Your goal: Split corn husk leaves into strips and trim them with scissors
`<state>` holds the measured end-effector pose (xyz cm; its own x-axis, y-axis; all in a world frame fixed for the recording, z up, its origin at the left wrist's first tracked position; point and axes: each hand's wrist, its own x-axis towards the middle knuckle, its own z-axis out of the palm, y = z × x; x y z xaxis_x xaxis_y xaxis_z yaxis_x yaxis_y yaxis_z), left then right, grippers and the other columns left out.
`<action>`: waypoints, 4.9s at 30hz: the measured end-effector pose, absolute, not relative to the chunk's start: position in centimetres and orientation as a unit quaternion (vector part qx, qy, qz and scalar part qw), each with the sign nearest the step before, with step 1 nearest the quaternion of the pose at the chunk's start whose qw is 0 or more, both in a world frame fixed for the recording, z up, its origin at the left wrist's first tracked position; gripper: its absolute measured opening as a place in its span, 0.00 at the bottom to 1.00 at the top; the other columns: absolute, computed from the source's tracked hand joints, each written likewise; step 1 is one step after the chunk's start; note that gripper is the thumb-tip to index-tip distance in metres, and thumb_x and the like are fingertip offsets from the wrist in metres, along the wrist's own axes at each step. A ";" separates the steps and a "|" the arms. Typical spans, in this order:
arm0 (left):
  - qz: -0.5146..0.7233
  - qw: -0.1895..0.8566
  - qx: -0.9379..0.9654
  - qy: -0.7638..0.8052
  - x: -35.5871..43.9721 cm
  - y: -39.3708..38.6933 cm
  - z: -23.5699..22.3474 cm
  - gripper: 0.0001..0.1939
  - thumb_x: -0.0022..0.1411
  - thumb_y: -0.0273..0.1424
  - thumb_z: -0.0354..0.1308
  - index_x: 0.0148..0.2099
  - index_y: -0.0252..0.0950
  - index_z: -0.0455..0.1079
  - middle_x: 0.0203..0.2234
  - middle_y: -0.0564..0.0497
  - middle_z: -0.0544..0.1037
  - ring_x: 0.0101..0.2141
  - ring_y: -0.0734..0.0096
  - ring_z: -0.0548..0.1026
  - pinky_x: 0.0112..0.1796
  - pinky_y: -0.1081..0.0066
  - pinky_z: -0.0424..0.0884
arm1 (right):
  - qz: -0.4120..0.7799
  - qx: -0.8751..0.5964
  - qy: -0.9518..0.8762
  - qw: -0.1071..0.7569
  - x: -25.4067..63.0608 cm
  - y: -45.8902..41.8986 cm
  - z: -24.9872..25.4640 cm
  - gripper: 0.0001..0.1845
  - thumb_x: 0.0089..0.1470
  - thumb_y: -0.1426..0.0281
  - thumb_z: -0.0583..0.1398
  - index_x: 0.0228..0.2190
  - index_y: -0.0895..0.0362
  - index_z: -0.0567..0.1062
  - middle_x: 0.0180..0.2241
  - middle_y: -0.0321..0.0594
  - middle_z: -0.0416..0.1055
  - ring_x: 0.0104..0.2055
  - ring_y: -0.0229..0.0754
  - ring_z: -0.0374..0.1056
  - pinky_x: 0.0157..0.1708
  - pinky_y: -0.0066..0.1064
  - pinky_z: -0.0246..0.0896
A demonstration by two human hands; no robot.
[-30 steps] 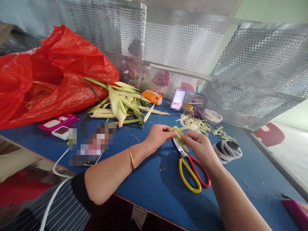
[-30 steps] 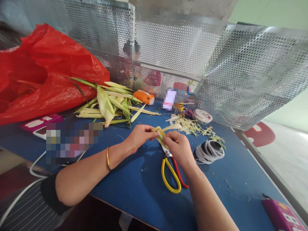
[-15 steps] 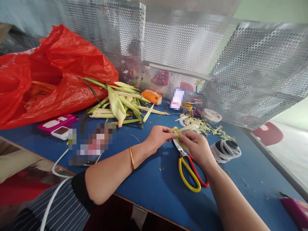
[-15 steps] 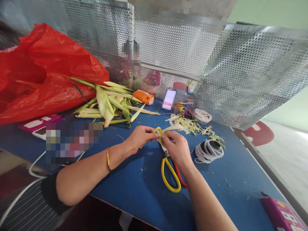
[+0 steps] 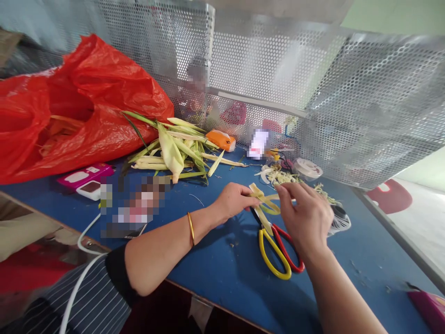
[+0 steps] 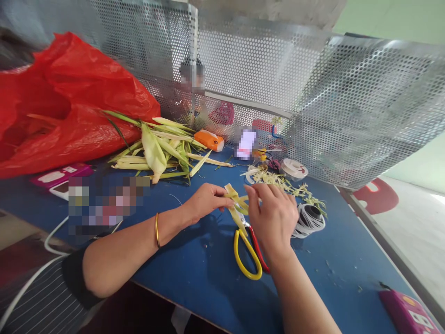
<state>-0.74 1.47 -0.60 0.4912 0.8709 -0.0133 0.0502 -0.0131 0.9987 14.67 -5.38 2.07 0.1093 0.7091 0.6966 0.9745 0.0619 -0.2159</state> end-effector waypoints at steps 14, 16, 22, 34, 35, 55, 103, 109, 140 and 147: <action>0.157 0.639 0.717 0.228 -1.1 0.6 -0.5 0.06 0.51 0.30 0.63 0.30 0.35 0.80 0.19 0.54 0.74 0.20 0.78 0.65 0.25 0.75 0.63 | 0.352 -0.608 -0.522 0.484 15.9 -3.4 1.7 0.18 0.43 0.57 0.65 0.18 0.55 0.68 0.13 0.29 0.60 0.15 0.32 0.54 0.18 0.27 0.48; 0.134 0.656 0.712 0.213 -1.2 0.4 -0.4 0.05 0.51 0.30 0.64 0.31 0.35 0.81 0.20 0.54 0.74 0.20 0.78 0.65 0.25 0.75 0.63 | 0.354 -0.612 -0.475 0.524 16.1 -3.3 1.8 0.16 0.44 0.58 0.64 0.18 0.55 0.67 0.13 0.29 0.61 0.13 0.31 0.55 0.16 0.27 0.47; 0.119 0.662 0.713 0.197 -1.4 0.5 0.0 0.05 0.52 0.31 0.65 0.29 0.35 0.80 0.20 0.53 0.73 0.21 0.78 0.65 0.25 0.74 0.62 | 0.391 -0.566 -0.347 0.638 16.7 -2.9 1.6 0.14 0.40 0.62 0.67 0.21 0.57 0.70 0.19 0.33 0.70 0.17 0.34 0.66 0.18 0.26 0.59; 0.222 0.746 0.567 0.269 -1.2 0.9 0.2 0.12 0.50 0.37 0.67 0.33 0.32 0.80 0.22 0.51 0.73 0.22 0.79 0.65 0.26 0.74 0.61 | 0.041 -0.648 -0.499 0.573 17.0 -3.1 1.4 0.15 0.53 0.56 0.60 0.36 0.54 0.74 0.37 0.44 0.76 0.41 0.48 0.71 0.43 0.40 0.62; 0.247 0.749 0.546 0.282 -1.1 1.0 0.2 0.12 0.49 0.36 0.67 0.33 0.32 0.80 0.23 0.51 0.74 0.22 0.79 0.65 0.26 0.74 0.62 | -0.037 -0.666 -0.501 0.551 17.0 -3.3 1.5 0.15 0.55 0.56 0.59 0.32 0.55 0.75 0.35 0.44 0.75 0.40 0.48 0.70 0.42 0.40 0.60; 0.253 0.732 0.529 0.346 -0.9 0.9 0.1 0.12 0.50 0.36 0.64 0.28 0.31 0.76 0.18 0.54 0.72 0.18 0.79 0.65 0.22 0.75 0.61 | 0.398 -0.529 -0.474 0.581 14.1 -2.9 -0.4 0.17 0.42 0.57 0.68 0.18 0.57 0.74 0.18 0.34 0.67 0.22 0.35 0.61 0.23 0.29 0.56; 0.463 0.696 0.420 0.353 -1.0 1.8 0.5 0.04 0.51 0.25 0.68 0.30 0.30 0.76 0.24 0.49 0.78 0.27 0.73 0.74 0.34 0.70 0.71 | 0.260 -0.564 -0.643 0.448 10.6 -5.1 -1.6 0.12 0.54 0.65 0.57 0.21 0.55 0.65 0.27 0.35 0.70 0.30 0.39 0.63 0.32 0.29 0.57; 0.440 0.700 0.438 0.353 -1.3 2.4 0.6 0.03 0.54 0.25 0.65 0.30 0.30 0.75 0.22 0.50 0.77 0.24 0.75 0.74 0.33 0.71 0.70 | -0.035 -0.618 -0.670 0.409 11.9 -5.4 0.1 0.14 0.61 0.60 0.54 0.29 0.55 0.73 0.32 0.42 0.73 0.35 0.44 0.67 0.36 0.33 0.57; 0.313 0.733 0.525 0.299 -2.5 3.5 0.5 0.23 0.51 0.47 0.65 0.36 0.30 0.77 0.19 0.57 0.65 0.17 0.85 0.50 0.21 0.73 0.39 | 0.260 -0.628 -0.656 0.329 15.4 -4.1 1.9 0.17 0.52 0.59 0.57 0.18 0.54 0.72 0.16 0.34 0.69 0.21 0.38 0.60 0.25 0.29 0.53; 0.349 0.697 0.524 0.343 -2.0 3.0 0.4 0.16 0.50 0.41 0.66 0.32 0.30 0.76 0.18 0.58 0.62 0.17 0.84 0.52 0.21 0.73 0.42 | 0.326 -0.604 -0.648 0.330 15.6 -4.2 2.1 0.19 0.51 0.56 0.59 0.18 0.55 0.73 0.17 0.34 0.69 0.22 0.38 0.61 0.25 0.30 0.54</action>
<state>-2.01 3.03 0.38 0.5210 0.8461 -0.1127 -0.1264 0.2071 0.9701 15.63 -4.15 2.11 -0.0522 0.9981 0.0331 0.5671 0.0569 -0.8217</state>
